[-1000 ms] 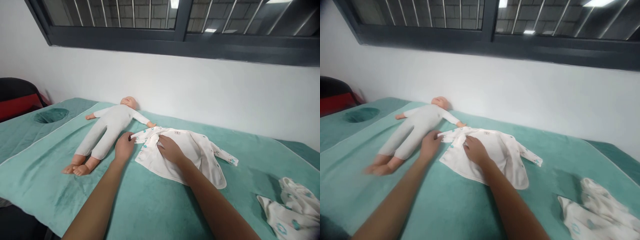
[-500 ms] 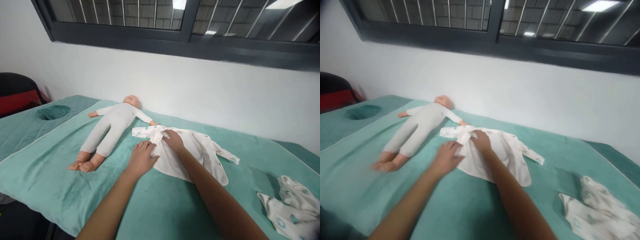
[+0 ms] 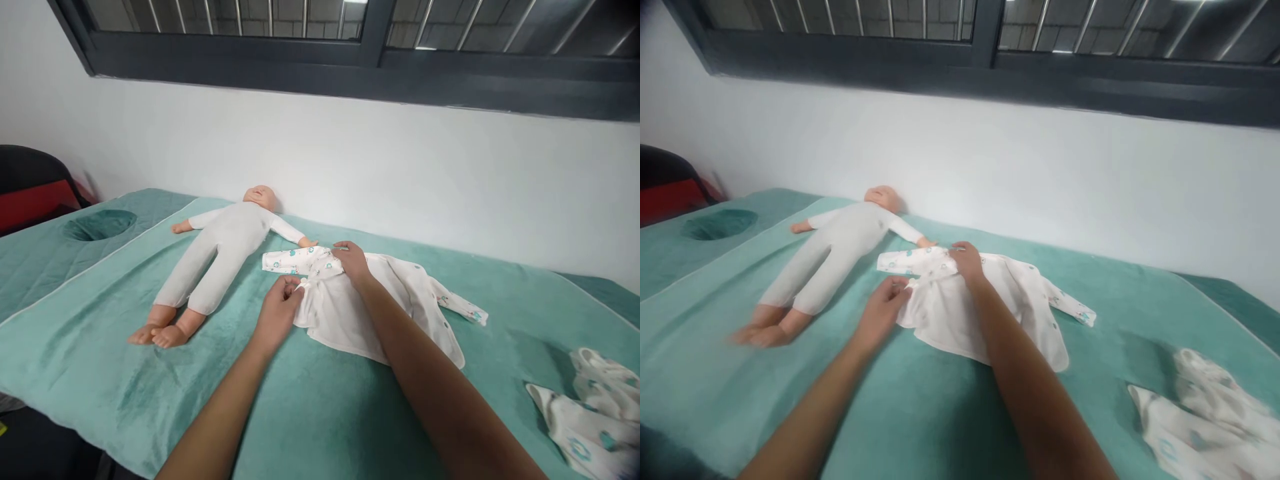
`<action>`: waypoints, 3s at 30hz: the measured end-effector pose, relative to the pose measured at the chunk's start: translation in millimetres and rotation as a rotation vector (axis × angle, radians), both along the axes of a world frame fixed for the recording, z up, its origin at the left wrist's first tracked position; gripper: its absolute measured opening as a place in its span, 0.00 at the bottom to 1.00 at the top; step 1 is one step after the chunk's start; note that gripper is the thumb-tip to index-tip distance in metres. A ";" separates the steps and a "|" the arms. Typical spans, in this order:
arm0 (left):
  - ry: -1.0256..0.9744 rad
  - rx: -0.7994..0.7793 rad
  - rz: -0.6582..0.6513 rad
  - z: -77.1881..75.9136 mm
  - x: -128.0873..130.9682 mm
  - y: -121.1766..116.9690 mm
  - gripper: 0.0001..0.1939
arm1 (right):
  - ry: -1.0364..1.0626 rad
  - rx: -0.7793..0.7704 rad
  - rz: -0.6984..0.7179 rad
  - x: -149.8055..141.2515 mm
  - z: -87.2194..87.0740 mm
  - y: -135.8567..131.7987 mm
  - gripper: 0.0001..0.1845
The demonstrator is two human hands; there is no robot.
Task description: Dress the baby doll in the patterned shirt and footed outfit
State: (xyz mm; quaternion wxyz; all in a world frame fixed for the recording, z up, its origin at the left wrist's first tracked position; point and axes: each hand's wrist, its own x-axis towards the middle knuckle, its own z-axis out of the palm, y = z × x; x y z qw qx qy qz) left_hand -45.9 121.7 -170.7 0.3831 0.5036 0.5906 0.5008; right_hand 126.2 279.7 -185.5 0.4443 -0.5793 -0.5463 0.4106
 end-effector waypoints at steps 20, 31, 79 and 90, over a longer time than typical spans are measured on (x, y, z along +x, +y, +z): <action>0.688 0.236 0.001 -17.9 -2.7 3.8 0.15 | 0.081 0.270 0.448 3.2 2.3 -9.5 0.14; 0.765 0.484 -0.009 -12.7 -5.5 -13.0 0.15 | -0.918 0.370 0.311 7.5 -9.8 -78.5 0.31; 1.195 0.440 -0.173 -18.0 15.0 -53.0 0.12 | -0.746 0.084 -0.403 250.0 6.8 -137.9 0.21; 1.142 0.415 -0.192 -17.3 15.5 -51.4 0.11 | -0.695 0.432 -0.555 267.3 7.8 -108.1 0.20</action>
